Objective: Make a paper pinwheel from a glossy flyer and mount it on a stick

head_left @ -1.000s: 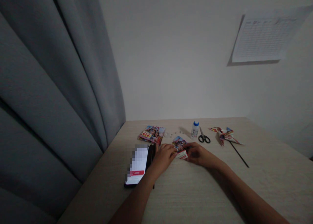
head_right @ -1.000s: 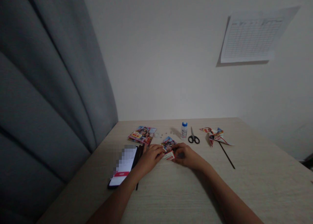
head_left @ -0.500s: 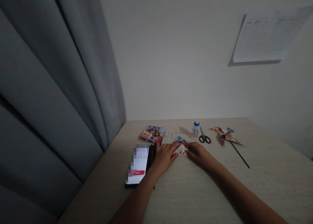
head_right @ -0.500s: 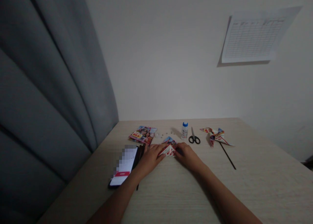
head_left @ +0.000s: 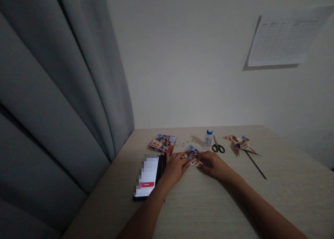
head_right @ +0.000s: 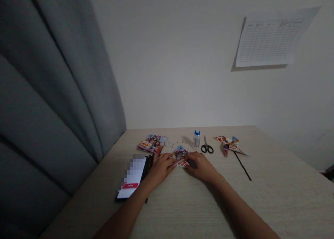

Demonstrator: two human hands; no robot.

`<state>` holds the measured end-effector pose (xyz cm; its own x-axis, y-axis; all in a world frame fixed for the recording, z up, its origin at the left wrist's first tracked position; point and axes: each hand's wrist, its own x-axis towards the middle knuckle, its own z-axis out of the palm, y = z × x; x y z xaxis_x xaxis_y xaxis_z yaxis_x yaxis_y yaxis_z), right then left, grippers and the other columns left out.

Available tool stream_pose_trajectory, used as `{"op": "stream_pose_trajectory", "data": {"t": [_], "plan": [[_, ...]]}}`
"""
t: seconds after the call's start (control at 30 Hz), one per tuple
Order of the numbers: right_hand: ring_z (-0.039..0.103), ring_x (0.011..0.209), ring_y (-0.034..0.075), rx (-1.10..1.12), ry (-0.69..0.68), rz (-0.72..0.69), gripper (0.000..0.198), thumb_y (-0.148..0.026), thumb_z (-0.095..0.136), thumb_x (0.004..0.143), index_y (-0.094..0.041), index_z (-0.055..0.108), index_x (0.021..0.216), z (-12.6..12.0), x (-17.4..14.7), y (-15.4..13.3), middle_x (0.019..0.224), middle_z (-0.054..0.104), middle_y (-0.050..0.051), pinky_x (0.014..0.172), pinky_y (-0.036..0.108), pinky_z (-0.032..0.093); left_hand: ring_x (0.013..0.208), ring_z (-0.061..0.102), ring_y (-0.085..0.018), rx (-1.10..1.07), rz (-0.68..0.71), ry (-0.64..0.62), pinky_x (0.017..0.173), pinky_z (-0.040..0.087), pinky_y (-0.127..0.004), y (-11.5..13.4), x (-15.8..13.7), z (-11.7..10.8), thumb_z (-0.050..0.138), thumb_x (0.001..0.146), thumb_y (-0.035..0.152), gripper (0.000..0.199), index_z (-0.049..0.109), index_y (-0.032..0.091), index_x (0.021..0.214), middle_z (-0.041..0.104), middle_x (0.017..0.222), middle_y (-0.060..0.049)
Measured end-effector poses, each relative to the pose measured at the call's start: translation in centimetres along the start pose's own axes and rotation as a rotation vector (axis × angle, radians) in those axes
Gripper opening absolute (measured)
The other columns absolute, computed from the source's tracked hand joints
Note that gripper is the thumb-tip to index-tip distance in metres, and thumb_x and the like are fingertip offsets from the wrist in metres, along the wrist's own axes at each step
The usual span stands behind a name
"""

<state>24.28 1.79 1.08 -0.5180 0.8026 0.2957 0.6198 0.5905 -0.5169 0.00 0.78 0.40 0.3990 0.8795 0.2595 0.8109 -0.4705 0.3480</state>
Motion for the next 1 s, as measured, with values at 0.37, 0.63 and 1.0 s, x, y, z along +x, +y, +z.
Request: {"op": "stream_pose_trajectory", "data": {"t": [0.37,0.63,1.0], "plan": [[0.063,0.107,0.025,-0.002,0.032,-0.028,0.023,-0.022,0.056,0.092,-0.022,0.074,0.106,0.7,0.3,0.4,0.109,0.074,0.01,0.098,0.041,0.049,0.127,0.056,-0.025,-0.019,0.025,0.052,0.124,0.007,-0.06,0.0,0.1,0.0,0.053,0.101,0.033,0.036,0.06,0.037,0.136,0.066,0.132,-0.002],[0.064,0.108,0.024,-0.016,0.083,-0.023,0.026,-0.019,0.057,0.091,-0.021,0.077,0.106,1.5,0.2,0.9,0.112,0.072,0.011,0.1,0.041,0.05,0.126,0.056,-0.026,0.013,0.045,0.049,0.124,0.001,-0.063,0.3,-0.1,-0.2,0.06,0.097,0.034,0.024,0.069,0.032,0.119,0.066,0.13,-0.003],[0.063,0.112,0.026,-0.035,0.067,0.004,0.034,-0.023,0.058,0.09,-0.021,0.074,0.12,1.0,0.0,0.5,0.121,0.066,0.013,0.104,0.041,0.049,0.131,0.053,-0.029,0.032,0.0,0.018,0.122,0.008,-0.068,0.1,-0.2,0.3,0.06,0.097,0.036,0.031,0.069,0.033,0.127,0.063,0.138,-0.006]]}}
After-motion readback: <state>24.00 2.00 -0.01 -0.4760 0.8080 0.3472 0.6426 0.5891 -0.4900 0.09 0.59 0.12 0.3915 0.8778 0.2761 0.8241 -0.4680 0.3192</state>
